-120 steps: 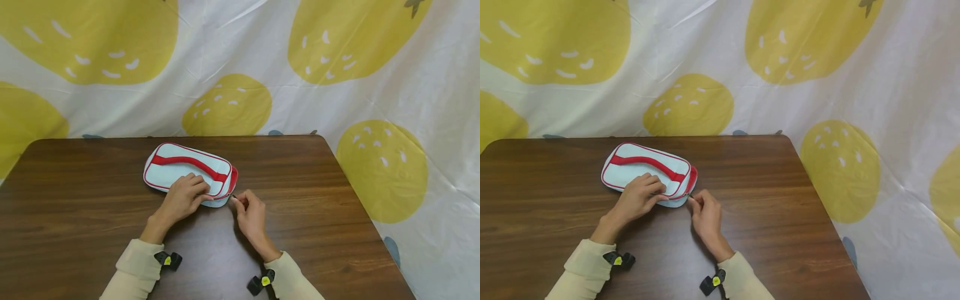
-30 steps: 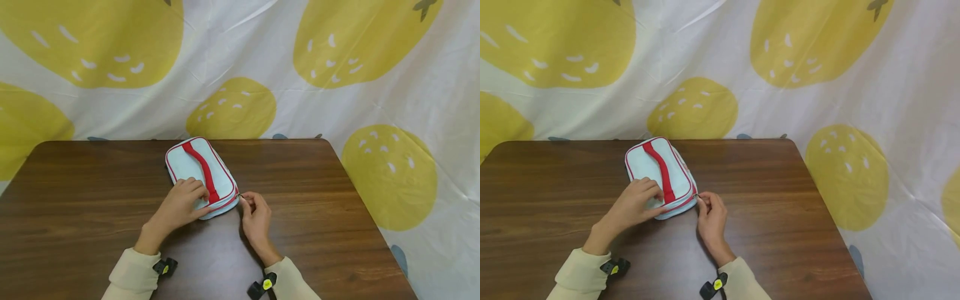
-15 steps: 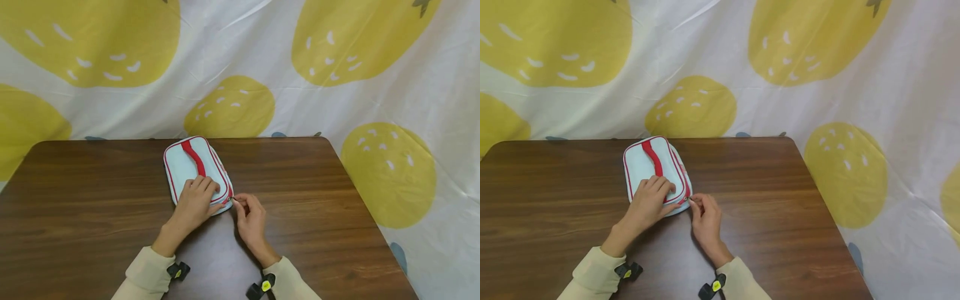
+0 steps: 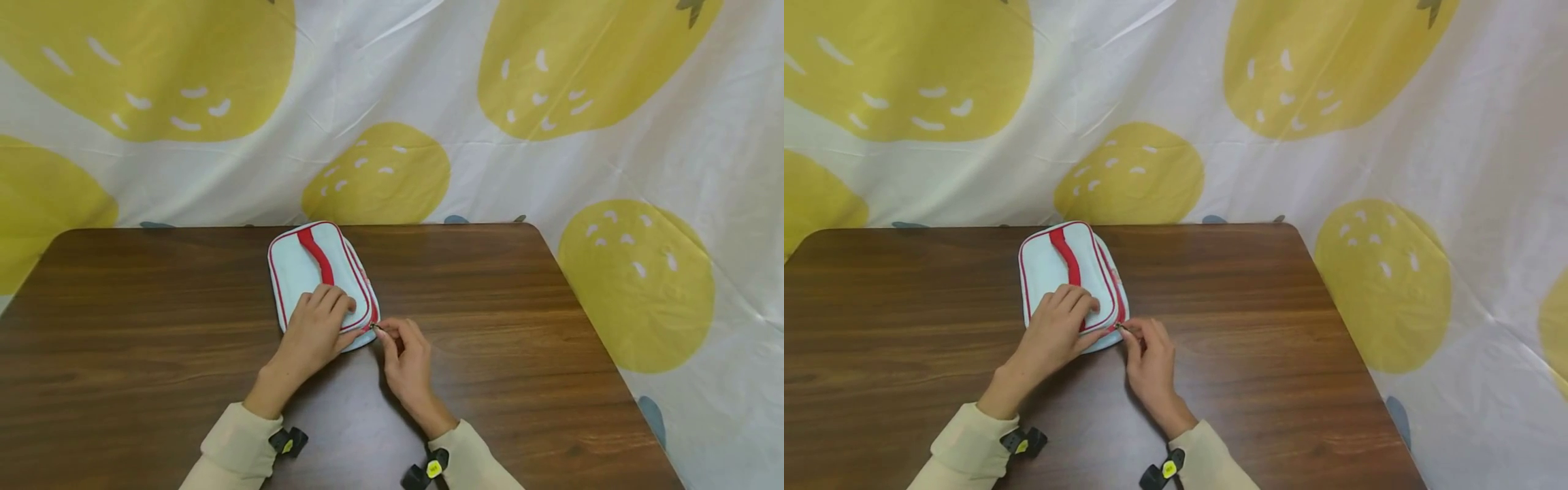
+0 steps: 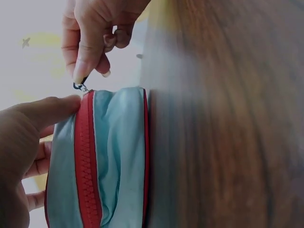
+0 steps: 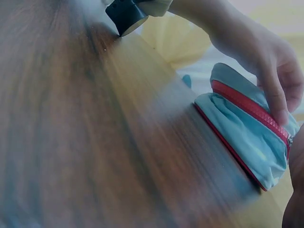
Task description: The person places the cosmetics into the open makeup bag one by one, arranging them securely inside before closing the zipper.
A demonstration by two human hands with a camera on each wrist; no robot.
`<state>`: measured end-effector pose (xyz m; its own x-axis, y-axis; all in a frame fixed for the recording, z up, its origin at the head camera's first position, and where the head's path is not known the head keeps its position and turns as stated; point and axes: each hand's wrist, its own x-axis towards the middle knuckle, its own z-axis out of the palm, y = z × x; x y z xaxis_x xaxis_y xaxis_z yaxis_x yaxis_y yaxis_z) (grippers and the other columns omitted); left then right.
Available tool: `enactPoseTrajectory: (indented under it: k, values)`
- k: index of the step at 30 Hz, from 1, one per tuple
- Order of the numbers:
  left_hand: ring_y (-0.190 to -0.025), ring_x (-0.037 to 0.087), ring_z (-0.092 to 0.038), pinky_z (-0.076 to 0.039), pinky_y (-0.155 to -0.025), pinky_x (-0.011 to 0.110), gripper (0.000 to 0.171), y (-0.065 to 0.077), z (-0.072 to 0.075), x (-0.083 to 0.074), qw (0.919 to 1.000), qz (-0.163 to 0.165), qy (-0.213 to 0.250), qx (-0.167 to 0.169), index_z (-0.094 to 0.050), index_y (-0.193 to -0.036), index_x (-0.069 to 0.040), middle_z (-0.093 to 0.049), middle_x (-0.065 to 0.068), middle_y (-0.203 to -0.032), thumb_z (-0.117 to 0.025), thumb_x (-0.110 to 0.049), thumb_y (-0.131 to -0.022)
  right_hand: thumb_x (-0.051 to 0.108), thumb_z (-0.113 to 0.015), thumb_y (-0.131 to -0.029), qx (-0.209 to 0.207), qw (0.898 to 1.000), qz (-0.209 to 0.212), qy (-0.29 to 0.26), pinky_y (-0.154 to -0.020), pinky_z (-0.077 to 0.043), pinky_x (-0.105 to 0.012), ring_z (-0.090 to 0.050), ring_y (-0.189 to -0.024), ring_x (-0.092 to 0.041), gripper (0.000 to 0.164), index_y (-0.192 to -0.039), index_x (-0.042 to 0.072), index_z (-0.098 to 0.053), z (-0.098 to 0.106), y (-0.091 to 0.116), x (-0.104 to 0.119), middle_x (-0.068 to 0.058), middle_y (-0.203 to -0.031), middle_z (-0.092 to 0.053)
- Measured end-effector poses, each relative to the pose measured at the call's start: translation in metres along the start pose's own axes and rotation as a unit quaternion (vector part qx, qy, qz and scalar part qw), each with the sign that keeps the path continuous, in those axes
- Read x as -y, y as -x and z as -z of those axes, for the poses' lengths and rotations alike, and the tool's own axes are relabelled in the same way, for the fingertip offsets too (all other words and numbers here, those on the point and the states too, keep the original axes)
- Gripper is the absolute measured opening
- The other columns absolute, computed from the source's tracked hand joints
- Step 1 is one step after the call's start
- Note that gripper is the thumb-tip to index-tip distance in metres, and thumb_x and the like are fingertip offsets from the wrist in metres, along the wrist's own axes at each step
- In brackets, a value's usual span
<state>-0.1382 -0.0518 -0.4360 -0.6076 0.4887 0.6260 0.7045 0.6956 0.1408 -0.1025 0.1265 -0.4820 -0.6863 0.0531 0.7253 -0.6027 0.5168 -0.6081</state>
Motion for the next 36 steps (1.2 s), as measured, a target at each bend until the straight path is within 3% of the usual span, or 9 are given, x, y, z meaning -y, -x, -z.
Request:
enactPoseTrajectory:
  k: [7, 15, 23, 36]
  values:
    - [-0.092, 0.026, -0.052, -0.042, -0.067, 0.041, 0.035, -0.001, 0.002, -0.001, 1.0000, -0.006, 0.002, 0.004, -0.058, -0.093, -0.008, -0.054, 0.006, -0.091, -0.079, -0.031, -0.078, 0.000, -0.072, -0.082, -0.013, 1.000, 0.016, 0.002, -0.052, -0.038, -0.016, -0.049, -0.058, -0.014, 0.012, -0.091, 0.005, -0.066, 0.002, -0.001, 0.002, -0.003, -0.071, -0.056]
    - [-0.070, 0.023, -0.052, -0.044, -0.056, 0.036, 0.021, 0.000, 0.008, 0.004, 0.9994, -0.028, 0.010, -0.018, -0.064, -0.086, -0.007, -0.055, 0.004, -0.078, -0.075, -0.014, -0.071, 0.000, -0.072, -0.082, -0.019, 1.000, 0.017, 0.015, -0.050, -0.036, -0.017, -0.046, -0.057, -0.011, 0.011, -0.089, 0.006, -0.067, -0.002, -0.001, 0.001, -0.001, -0.069, -0.054]
    - [-0.066, 0.021, -0.050, -0.041, -0.054, 0.035, 0.013, 0.003, 0.011, 0.006, 0.9986, -0.046, 0.008, -0.025, -0.063, -0.081, -0.007, -0.054, 0.002, -0.072, -0.069, -0.011, -0.070, 0.003, -0.072, -0.082, -0.010, 0.999, 0.007, 0.040, -0.053, -0.036, -0.019, -0.046, -0.060, -0.011, 0.009, -0.088, 0.006, -0.067, -0.006, -0.003, -0.001, 0.001, -0.069, -0.053]
    - [-0.073, 0.019, -0.054, -0.043, -0.061, 0.034, 0.014, 0.005, 0.019, 0.006, 0.9956, -0.084, 0.040, 0.011, -0.063, -0.081, -0.011, -0.058, -0.001, -0.077, -0.070, -0.013, -0.070, 0.000, -0.071, -0.083, -0.007, 0.998, -0.035, 0.046, -0.050, -0.039, -0.020, -0.049, -0.058, -0.009, 0.010, -0.089, 0.006, -0.066, 0.001, -0.007, -0.008, 0.001, -0.070, -0.054]
